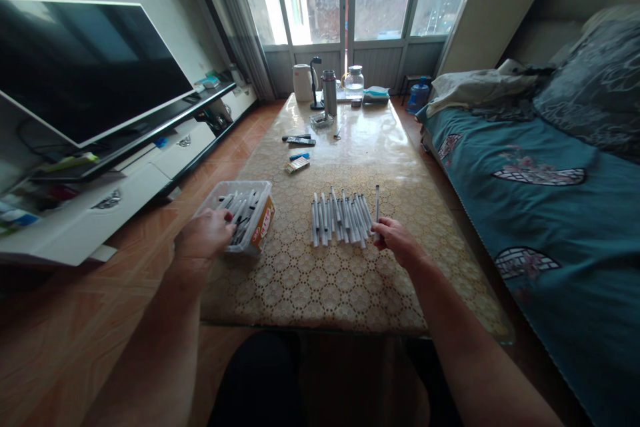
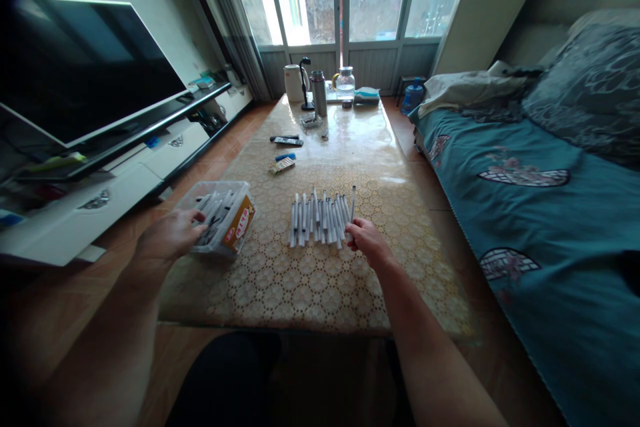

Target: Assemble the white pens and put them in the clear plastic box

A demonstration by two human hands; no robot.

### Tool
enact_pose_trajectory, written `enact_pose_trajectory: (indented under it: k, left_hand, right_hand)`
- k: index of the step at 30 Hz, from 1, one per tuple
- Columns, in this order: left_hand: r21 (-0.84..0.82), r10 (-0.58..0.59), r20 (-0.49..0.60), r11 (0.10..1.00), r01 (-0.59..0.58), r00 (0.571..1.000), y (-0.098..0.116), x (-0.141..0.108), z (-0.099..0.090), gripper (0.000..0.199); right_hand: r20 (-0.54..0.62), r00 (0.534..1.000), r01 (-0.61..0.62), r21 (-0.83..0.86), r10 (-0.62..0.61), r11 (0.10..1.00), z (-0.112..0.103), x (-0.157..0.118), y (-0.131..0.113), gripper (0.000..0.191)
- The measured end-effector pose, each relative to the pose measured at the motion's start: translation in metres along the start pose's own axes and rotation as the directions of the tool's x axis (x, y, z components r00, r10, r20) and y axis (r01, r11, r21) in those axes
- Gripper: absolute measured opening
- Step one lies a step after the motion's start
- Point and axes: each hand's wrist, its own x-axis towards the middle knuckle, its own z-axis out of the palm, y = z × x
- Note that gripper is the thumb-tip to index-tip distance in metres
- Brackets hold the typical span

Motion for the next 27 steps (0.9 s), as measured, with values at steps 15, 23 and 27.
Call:
enact_pose_trajectory:
  k: [15, 23, 27]
  left_hand:
    - [-0.897, 0.119, 0.135, 0.437, 0.07, 0.984, 0.149, -0.075, 0.063, 0.019]
    - [-0.906, 0.107, 0.324, -0.251, 0.341, 0.94, 0.182, -0.099, 0.127, 0.022]
    - [-0.886, 0.04, 0.367, -0.29, 0.362, 0.929, 0.18, -0.093, 0.137, 0.021]
  right_hand:
    - [0.314, 0.949, -0.144, 0.383, 0.018, 0.913, 0.035, -0.015, -0.005, 0.012]
    - [0.53, 0.847, -0.307, 0.403, 0.054, 0.862, 0.063, -0.031, 0.005, 0.037]
    - [0.428, 0.903, -0.228, 0.407, 0.035, 0.884, 0.075, -0.034, 0.011, 0.035]
